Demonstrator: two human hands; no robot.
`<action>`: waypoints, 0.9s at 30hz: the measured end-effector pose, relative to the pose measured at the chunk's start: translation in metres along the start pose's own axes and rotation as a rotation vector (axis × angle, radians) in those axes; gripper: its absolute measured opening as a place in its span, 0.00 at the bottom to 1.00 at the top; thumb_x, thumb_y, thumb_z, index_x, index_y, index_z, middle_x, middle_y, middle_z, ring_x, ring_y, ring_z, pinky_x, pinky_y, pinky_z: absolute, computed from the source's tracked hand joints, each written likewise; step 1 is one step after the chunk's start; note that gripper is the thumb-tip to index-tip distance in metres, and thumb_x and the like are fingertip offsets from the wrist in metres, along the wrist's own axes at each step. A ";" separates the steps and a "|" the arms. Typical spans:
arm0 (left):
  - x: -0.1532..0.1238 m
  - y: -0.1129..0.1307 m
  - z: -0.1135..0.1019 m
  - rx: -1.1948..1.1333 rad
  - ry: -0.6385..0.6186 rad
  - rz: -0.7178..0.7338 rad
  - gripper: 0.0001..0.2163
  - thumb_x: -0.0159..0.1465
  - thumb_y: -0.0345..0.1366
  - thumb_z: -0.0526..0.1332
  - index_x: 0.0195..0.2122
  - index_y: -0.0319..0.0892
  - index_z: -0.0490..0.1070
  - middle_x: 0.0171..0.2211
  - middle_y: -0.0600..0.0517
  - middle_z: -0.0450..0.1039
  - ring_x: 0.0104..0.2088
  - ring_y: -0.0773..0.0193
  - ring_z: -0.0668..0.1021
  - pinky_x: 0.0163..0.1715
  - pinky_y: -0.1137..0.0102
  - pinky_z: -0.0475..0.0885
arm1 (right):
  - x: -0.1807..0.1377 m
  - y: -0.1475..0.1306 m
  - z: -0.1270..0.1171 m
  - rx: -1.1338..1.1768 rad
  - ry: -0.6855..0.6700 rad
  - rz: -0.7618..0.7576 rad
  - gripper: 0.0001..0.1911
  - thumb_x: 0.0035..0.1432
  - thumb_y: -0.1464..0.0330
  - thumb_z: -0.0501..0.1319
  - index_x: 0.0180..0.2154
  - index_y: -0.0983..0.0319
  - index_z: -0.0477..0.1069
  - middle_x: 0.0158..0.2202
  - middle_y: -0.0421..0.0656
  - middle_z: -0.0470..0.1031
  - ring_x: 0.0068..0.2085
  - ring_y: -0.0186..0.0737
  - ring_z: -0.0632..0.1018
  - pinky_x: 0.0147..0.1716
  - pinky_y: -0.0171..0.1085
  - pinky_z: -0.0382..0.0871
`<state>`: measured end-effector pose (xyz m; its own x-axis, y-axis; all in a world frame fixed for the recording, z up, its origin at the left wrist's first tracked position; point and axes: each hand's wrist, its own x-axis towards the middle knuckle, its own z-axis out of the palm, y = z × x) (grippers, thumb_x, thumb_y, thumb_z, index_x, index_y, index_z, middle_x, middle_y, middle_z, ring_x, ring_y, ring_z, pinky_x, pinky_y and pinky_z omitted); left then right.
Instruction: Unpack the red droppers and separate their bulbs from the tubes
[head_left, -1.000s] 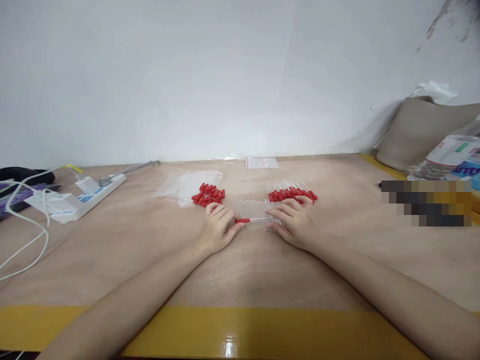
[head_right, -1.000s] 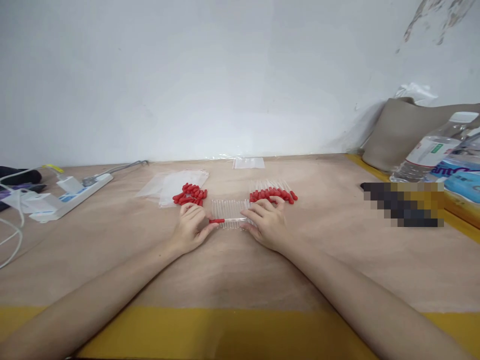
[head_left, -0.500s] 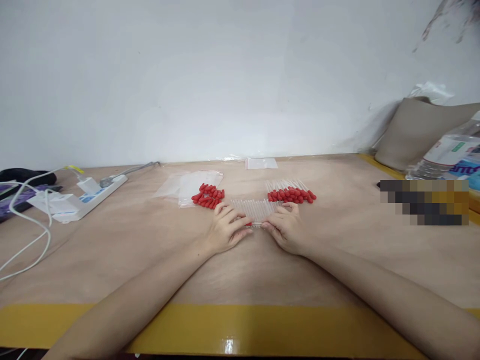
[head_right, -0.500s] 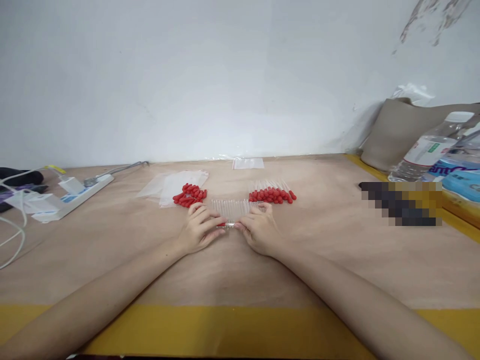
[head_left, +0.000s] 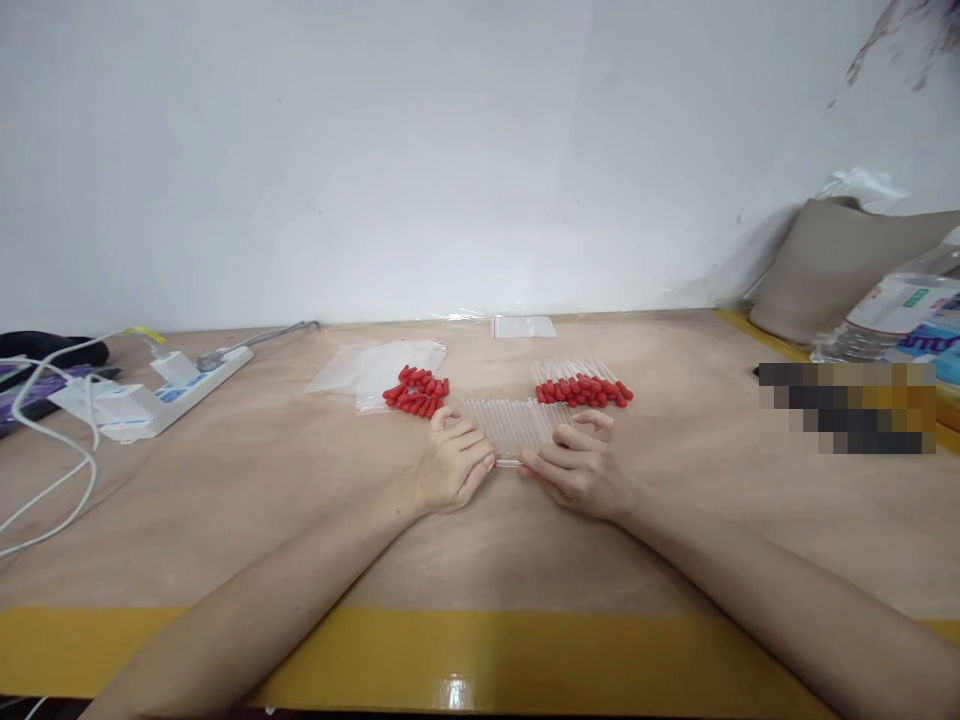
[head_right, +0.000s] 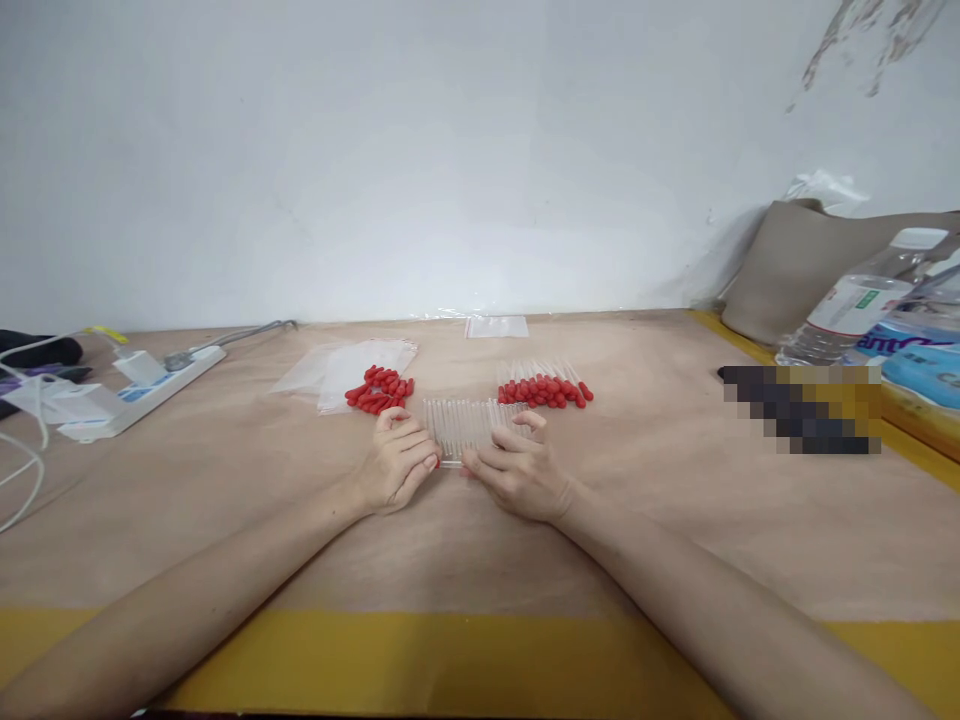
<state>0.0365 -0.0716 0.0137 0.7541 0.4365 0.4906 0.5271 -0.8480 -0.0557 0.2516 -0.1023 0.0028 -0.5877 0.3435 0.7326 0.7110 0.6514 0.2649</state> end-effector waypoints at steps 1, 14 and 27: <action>0.000 0.000 0.000 -0.022 -0.014 -0.010 0.12 0.62 0.33 0.45 0.26 0.42 0.65 0.24 0.53 0.69 0.29 0.64 0.68 0.45 0.59 0.54 | -0.001 0.000 0.000 -0.019 0.021 -0.019 0.08 0.59 0.67 0.54 0.32 0.55 0.71 0.19 0.33 0.67 0.28 0.30 0.64 0.42 0.41 0.47; -0.012 -0.028 -0.010 -0.157 0.089 -0.377 0.15 0.65 0.36 0.41 0.27 0.43 0.63 0.25 0.52 0.67 0.29 0.63 0.69 0.39 0.63 0.61 | -0.019 0.026 -0.007 -0.096 0.046 0.155 0.13 0.58 0.70 0.54 0.41 0.46 0.70 0.21 0.31 0.70 0.28 0.29 0.67 0.43 0.40 0.46; -0.025 -0.147 -0.020 -0.134 0.250 -1.145 0.11 0.53 0.39 0.59 0.36 0.42 0.67 0.30 0.53 0.71 0.29 0.66 0.72 0.30 0.72 0.67 | -0.020 0.037 0.009 -0.144 -0.027 0.500 0.11 0.55 0.70 0.54 0.36 0.59 0.75 0.24 0.39 0.74 0.30 0.35 0.70 0.40 0.42 0.48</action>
<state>-0.0677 0.0364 0.0268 -0.2371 0.9052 0.3528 0.7901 -0.0316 0.6122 0.2865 -0.0787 -0.0077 -0.1710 0.6078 0.7755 0.9523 0.3040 -0.0283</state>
